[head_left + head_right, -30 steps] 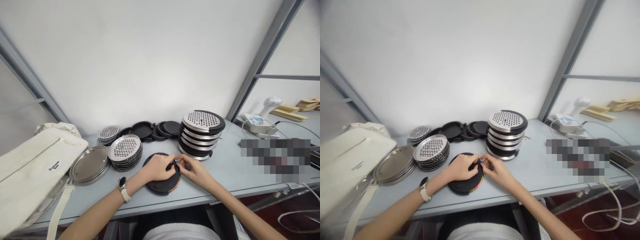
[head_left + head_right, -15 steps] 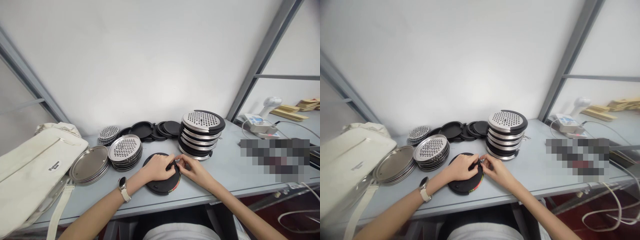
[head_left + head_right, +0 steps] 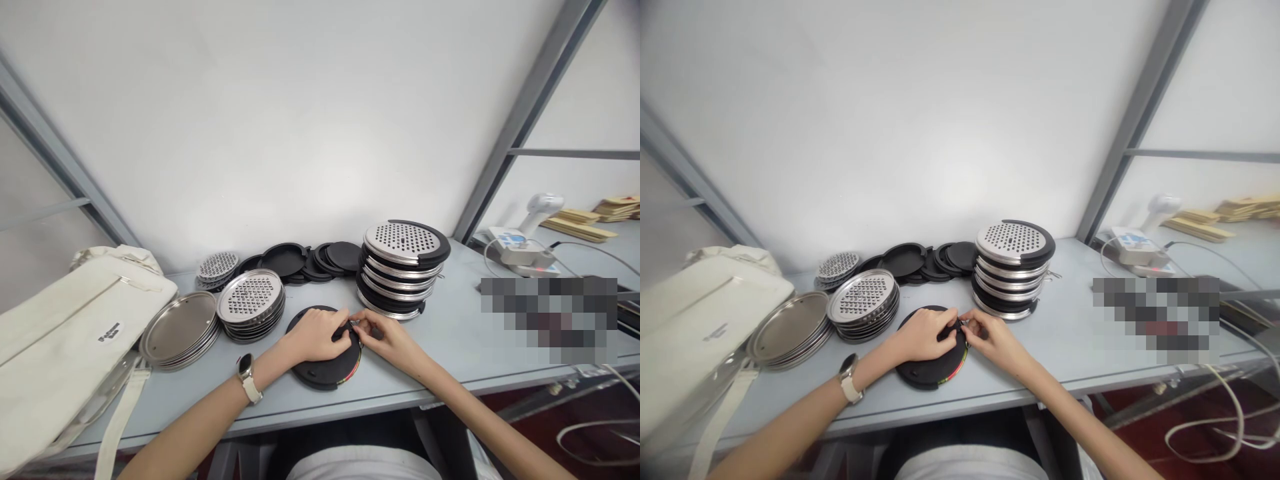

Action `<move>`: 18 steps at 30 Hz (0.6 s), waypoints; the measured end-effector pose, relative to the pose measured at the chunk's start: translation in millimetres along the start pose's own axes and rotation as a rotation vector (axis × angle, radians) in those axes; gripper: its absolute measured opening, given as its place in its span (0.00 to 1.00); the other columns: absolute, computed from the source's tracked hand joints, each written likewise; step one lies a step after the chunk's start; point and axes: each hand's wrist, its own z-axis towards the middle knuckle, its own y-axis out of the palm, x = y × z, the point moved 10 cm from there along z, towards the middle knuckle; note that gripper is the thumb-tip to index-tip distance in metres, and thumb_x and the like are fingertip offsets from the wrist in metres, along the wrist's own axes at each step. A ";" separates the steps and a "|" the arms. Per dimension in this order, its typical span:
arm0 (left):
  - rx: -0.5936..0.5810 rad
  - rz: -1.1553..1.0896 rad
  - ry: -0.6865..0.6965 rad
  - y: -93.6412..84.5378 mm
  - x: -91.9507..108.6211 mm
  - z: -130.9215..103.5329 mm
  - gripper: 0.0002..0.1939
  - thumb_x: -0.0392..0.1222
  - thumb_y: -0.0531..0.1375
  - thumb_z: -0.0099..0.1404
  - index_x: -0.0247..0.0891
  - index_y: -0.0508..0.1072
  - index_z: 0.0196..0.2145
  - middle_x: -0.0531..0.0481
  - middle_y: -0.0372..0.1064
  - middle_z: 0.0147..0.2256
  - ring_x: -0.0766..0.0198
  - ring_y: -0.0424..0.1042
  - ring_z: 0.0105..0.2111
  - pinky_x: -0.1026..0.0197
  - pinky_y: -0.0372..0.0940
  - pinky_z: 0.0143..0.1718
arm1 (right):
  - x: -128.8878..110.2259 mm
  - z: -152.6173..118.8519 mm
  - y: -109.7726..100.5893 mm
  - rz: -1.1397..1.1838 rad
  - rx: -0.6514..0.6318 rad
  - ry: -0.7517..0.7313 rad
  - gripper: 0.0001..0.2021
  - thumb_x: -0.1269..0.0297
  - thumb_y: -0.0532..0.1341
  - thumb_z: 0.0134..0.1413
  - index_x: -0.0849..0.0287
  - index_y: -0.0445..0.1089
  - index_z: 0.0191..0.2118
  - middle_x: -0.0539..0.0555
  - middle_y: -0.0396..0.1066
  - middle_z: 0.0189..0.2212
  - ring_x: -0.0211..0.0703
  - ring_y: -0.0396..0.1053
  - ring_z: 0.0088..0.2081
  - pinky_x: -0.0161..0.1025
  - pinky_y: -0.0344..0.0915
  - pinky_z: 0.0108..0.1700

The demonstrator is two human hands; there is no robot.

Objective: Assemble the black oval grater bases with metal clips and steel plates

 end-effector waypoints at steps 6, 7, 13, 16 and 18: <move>-0.001 -0.005 0.002 -0.6 0.4 -0.2 0.04 0.41 0.53 0.62 0.39 0.62 0.33 0.52 0.68 0.27 0.61 0.70 0.27 0.62 0.57 0.27 | -5.0 0.1 -1.1 -0.045 0.024 -0.026 0.11 0.60 0.53 0.62 0.60 0.68 0.41 0.49 0.66 0.24 0.38 0.63 0.27 0.34 0.61 0.31; 0.001 -0.001 0.003 -0.8 0.4 -0.3 0.04 0.41 0.53 0.62 0.39 0.62 0.34 0.52 0.68 0.27 0.61 0.70 0.27 0.62 0.57 0.27 | -6.8 -0.1 -1.2 -0.053 0.026 -0.035 0.11 0.59 0.52 0.62 0.60 0.68 0.41 0.49 0.66 0.24 0.38 0.63 0.27 0.34 0.61 0.31; 0.006 0.006 0.016 -0.1 0.8 -0.4 0.05 0.42 0.54 0.62 0.40 0.61 0.34 0.52 0.68 0.27 0.61 0.69 0.26 0.62 0.55 0.26 | -10.6 -1.7 0.0 -0.066 0.026 -0.062 0.10 0.61 0.56 0.60 0.60 0.66 0.43 0.49 0.65 0.25 0.38 0.64 0.27 0.34 0.62 0.32; 0.011 0.012 0.016 -0.1 0.4 0.0 0.05 0.42 0.54 0.62 0.40 0.61 0.34 0.53 0.68 0.27 0.62 0.69 0.26 0.62 0.54 0.26 | -11.6 -2.2 0.4 -0.094 0.025 -0.078 0.09 0.62 0.56 0.59 0.60 0.66 0.43 0.49 0.65 0.26 0.38 0.63 0.28 0.35 0.62 0.33; 0.012 0.011 0.018 0.0 0.3 0.2 0.05 0.42 0.54 0.62 0.39 0.60 0.33 0.53 0.68 0.27 0.62 0.69 0.26 0.62 0.53 0.26 | -12.2 -2.2 0.2 -0.106 0.027 -0.083 0.09 0.62 0.55 0.59 0.60 0.66 0.43 0.49 0.64 0.26 0.39 0.63 0.29 0.35 0.62 0.34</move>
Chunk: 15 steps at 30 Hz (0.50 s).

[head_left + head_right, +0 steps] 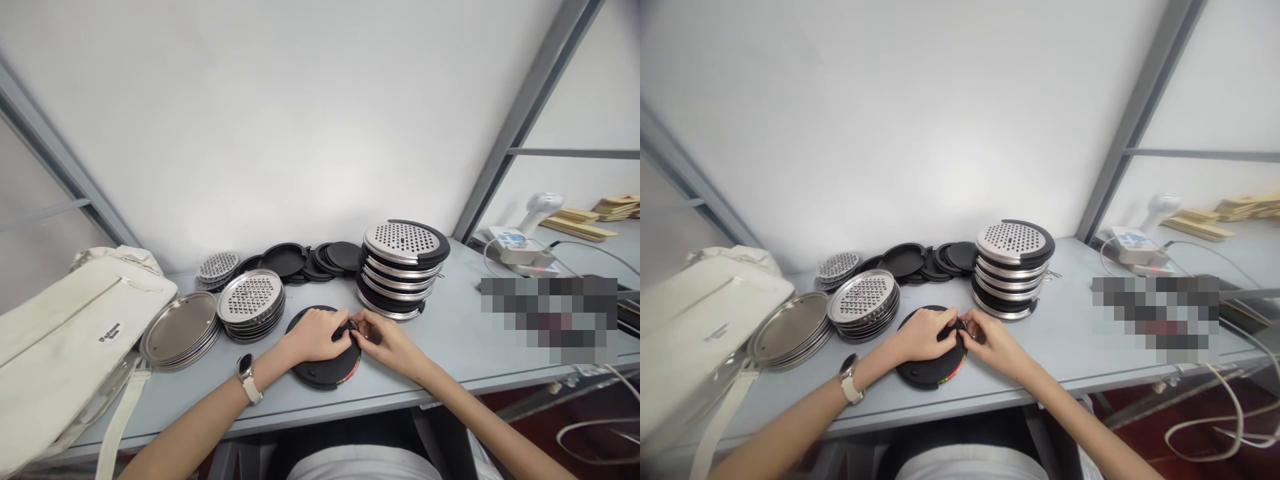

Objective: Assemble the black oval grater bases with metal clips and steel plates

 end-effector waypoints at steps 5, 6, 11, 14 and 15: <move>0.003 -0.003 0.001 0.1 0.1 -0.2 0.05 0.43 0.54 0.62 0.40 0.61 0.33 0.53 0.68 0.27 0.62 0.69 0.26 0.62 0.53 0.26 | 0.8 0.1 1.1 0.000 -0.017 0.012 0.09 0.62 0.55 0.59 0.59 0.65 0.43 0.49 0.63 0.26 0.38 0.63 0.29 0.35 0.62 0.33; 0.003 -0.002 0.002 0.1 0.2 -0.3 0.05 0.42 0.54 0.62 0.40 0.61 0.33 0.53 0.68 0.27 0.62 0.69 0.26 0.62 0.53 0.26 | 1.0 0.1 1.1 0.001 -0.017 0.013 0.09 0.63 0.55 0.59 0.59 0.65 0.42 0.49 0.63 0.26 0.38 0.63 0.29 0.35 0.61 0.33; 0.007 0.000 0.007 -0.7 1.1 -0.8 0.05 0.42 0.54 0.62 0.39 0.61 0.33 0.53 0.68 0.27 0.62 0.69 0.26 0.62 0.53 0.26 | 1.9 -0.5 2.3 0.006 -0.024 0.014 0.08 0.63 0.55 0.60 0.60 0.64 0.43 0.48 0.63 0.26 0.38 0.63 0.29 0.35 0.61 0.34; 0.010 -0.001 0.013 -1.5 1.7 -0.8 0.06 0.43 0.54 0.61 0.39 0.61 0.33 0.53 0.68 0.26 0.62 0.69 0.26 0.62 0.53 0.25 | 2.7 -0.7 3.4 0.007 -0.033 0.017 0.08 0.64 0.55 0.60 0.59 0.64 0.43 0.48 0.63 0.26 0.38 0.63 0.29 0.35 0.61 0.33; 0.012 -0.001 0.014 -1.8 1.9 -0.8 0.06 0.43 0.55 0.61 0.40 0.61 0.33 0.53 0.68 0.26 0.62 0.69 0.26 0.62 0.52 0.25 | 3.0 -0.7 3.8 0.006 -0.036 0.018 0.08 0.64 0.55 0.60 0.59 0.64 0.43 0.48 0.63 0.26 0.38 0.63 0.29 0.35 0.61 0.33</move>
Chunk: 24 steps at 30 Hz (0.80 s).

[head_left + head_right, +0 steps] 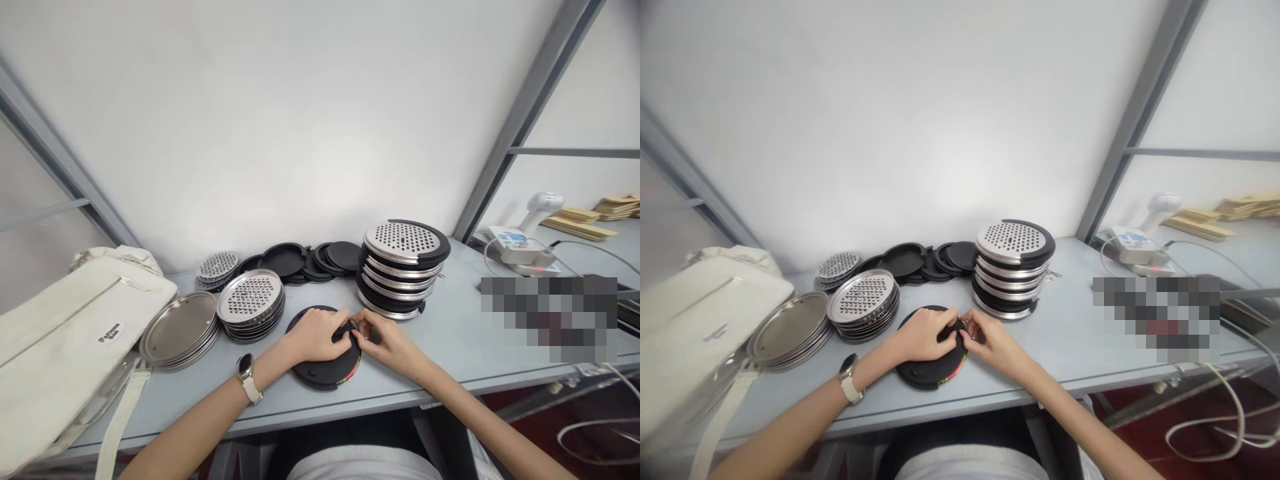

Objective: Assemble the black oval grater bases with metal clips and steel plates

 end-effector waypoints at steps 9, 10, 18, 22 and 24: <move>-0.013 0.008 -0.009 1.6 0.3 0.4 0.05 0.42 0.54 0.61 0.40 0.61 0.34 0.53 0.68 0.26 0.62 0.68 0.25 0.62 0.51 0.25 | -1.8 1.0 -0.8 -0.032 0.001 -0.004 0.07 0.66 0.54 0.59 0.59 0.63 0.43 0.48 0.62 0.26 0.38 0.62 0.28 0.35 0.60 0.32; -0.014 0.011 -0.010 1.6 0.2 0.3 0.05 0.42 0.54 0.61 0.40 0.61 0.34 0.53 0.68 0.26 0.62 0.69 0.26 0.62 0.52 0.25 | -2.0 1.3 -1.3 -0.041 0.002 -0.001 0.07 0.66 0.54 0.59 0.59 0.63 0.42 0.48 0.62 0.26 0.38 0.62 0.28 0.35 0.59 0.32; -0.010 0.025 -0.005 1.2 0.4 0.3 0.05 0.42 0.53 0.62 0.40 0.61 0.34 0.53 0.69 0.27 0.61 0.69 0.26 0.61 0.52 0.25 | -2.5 0.8 -5.1 -0.056 0.036 -0.010 0.07 0.67 0.53 0.60 0.59 0.65 0.43 0.49 0.65 0.27 0.38 0.63 0.29 0.35 0.60 0.33; -0.015 0.028 -0.005 1.8 0.0 0.4 0.05 0.42 0.53 0.62 0.40 0.61 0.34 0.53 0.69 0.28 0.61 0.70 0.26 0.61 0.53 0.25 | -7.3 1.3 -7.0 -0.083 0.055 -0.043 0.09 0.67 0.53 0.61 0.59 0.68 0.43 0.51 0.65 0.28 0.39 0.64 0.30 0.35 0.60 0.34; -0.018 0.028 -0.010 2.1 -0.3 0.4 0.05 0.42 0.53 0.62 0.40 0.62 0.35 0.53 0.69 0.28 0.61 0.70 0.26 0.61 0.54 0.25 | -10.2 1.5 -7.4 -0.098 0.055 -0.062 0.10 0.68 0.52 0.62 0.58 0.70 0.44 0.51 0.64 0.29 0.39 0.64 0.31 0.36 0.60 0.35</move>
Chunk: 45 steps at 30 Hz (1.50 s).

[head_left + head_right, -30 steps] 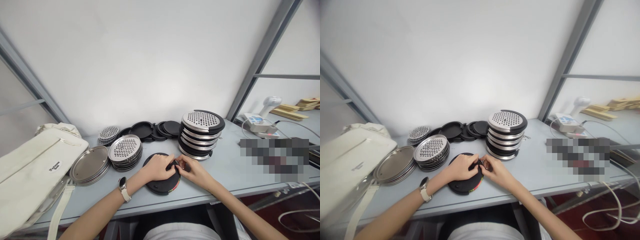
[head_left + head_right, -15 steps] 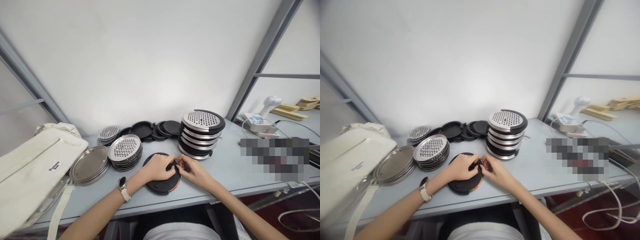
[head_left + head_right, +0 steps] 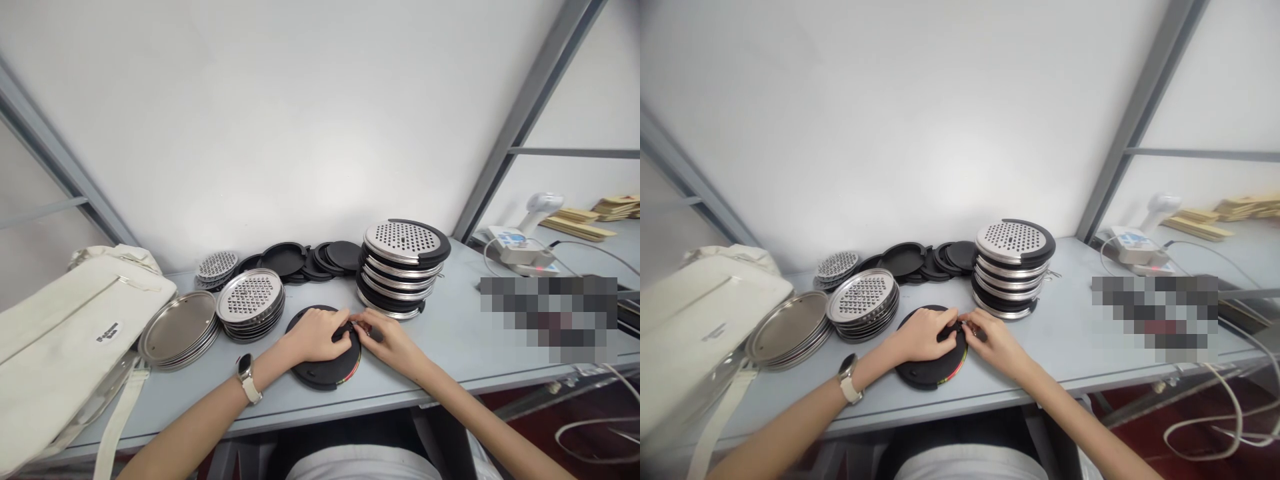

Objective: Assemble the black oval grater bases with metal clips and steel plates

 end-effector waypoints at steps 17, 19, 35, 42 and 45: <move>-0.003 -0.002 0.002 1.6 -0.3 0.2 0.05 0.43 0.53 0.62 0.39 0.61 0.34 0.52 0.69 0.27 0.61 0.70 0.26 0.62 0.55 0.25 | -13.2 -1.6 0.8 -0.006 -0.010 -0.084 0.15 0.71 0.50 0.61 0.56 0.68 0.50 0.54 0.64 0.35 0.42 0.65 0.36 0.38 0.64 0.41; -0.008 -0.002 0.001 1.5 0.5 0.4 0.05 0.42 0.53 0.62 0.39 0.61 0.35 0.52 0.69 0.28 0.61 0.70 0.26 0.61 0.56 0.26 | -12.4 -1.7 0.8 -0.013 -0.005 -0.085 0.15 0.72 0.50 0.61 0.56 0.67 0.50 0.55 0.64 0.36 0.42 0.65 0.37 0.39 0.64 0.41; -0.010 0.007 -0.006 -0.2 0.5 0.1 0.05 0.42 0.53 0.62 0.39 0.62 0.35 0.52 0.69 0.27 0.61 0.70 0.27 0.62 0.55 0.26 | -4.1 -0.1 0.9 -0.013 0.012 -0.034 0.06 0.69 0.50 0.63 0.57 0.63 0.38 0.54 0.67 0.33 0.43 0.65 0.35 0.40 0.63 0.39; 0.000 0.007 -0.004 -1.0 1.0 -0.2 0.05 0.42 0.53 0.62 0.39 0.62 0.34 0.53 0.68 0.27 0.61 0.69 0.26 0.61 0.54 0.25 | -2.3 0.6 -3.6 -0.071 0.047 -0.022 0.08 0.68 0.50 0.63 0.57 0.64 0.35 0.53 0.66 0.30 0.43 0.65 0.34 0.40 0.63 0.38; -0.007 -0.002 -0.009 -0.6 0.4 -0.3 0.05 0.43 0.53 0.62 0.39 0.61 0.34 0.53 0.69 0.27 0.61 0.70 0.26 0.62 0.55 0.26 | -1.6 1.0 -5.0 -0.076 0.051 -0.006 0.09 0.67 0.50 0.63 0.57 0.65 0.34 0.53 0.67 0.30 0.44 0.65 0.34 0.40 0.63 0.38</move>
